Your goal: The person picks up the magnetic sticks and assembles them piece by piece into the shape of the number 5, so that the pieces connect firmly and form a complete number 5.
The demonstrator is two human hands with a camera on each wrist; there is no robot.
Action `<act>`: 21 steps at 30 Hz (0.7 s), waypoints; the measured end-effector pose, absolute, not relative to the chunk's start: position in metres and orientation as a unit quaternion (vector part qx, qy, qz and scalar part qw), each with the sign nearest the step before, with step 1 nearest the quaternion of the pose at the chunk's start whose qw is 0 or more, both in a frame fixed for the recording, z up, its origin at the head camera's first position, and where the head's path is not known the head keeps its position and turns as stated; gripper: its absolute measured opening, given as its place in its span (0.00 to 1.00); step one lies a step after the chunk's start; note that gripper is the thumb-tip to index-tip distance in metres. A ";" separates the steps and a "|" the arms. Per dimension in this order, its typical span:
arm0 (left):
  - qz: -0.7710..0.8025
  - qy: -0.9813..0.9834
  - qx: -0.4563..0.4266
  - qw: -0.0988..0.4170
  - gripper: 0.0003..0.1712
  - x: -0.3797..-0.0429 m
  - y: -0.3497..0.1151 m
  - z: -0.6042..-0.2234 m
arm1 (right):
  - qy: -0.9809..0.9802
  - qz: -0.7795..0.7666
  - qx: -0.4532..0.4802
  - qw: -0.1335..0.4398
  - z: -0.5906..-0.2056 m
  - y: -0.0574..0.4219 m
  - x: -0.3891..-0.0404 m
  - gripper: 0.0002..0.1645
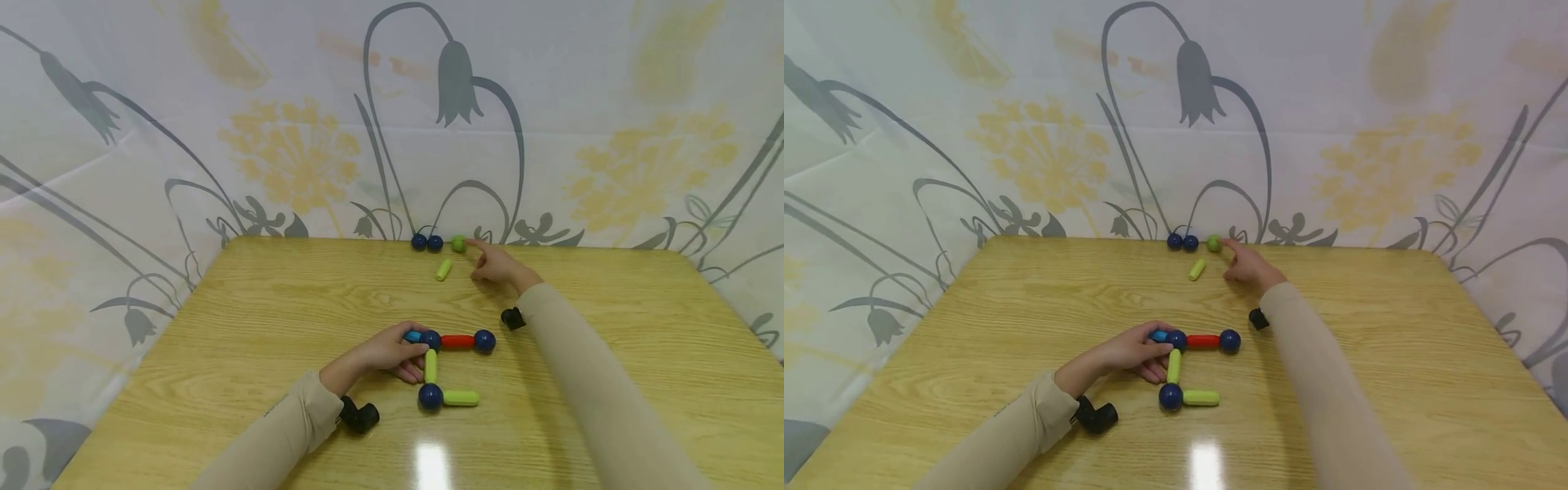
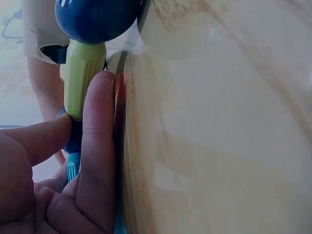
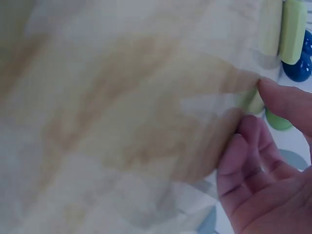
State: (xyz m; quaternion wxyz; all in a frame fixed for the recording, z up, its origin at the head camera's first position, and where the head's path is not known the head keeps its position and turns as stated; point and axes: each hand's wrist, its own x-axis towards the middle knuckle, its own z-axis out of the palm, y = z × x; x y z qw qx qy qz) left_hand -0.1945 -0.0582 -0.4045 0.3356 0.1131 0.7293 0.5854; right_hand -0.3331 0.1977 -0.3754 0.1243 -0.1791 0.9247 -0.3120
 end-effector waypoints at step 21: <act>0.592 0.727 0.103 0.331 0.24 -0.194 -0.060 -0.405 | 0.928 -0.280 -0.216 0.117 -0.369 0.188 -0.343 0.41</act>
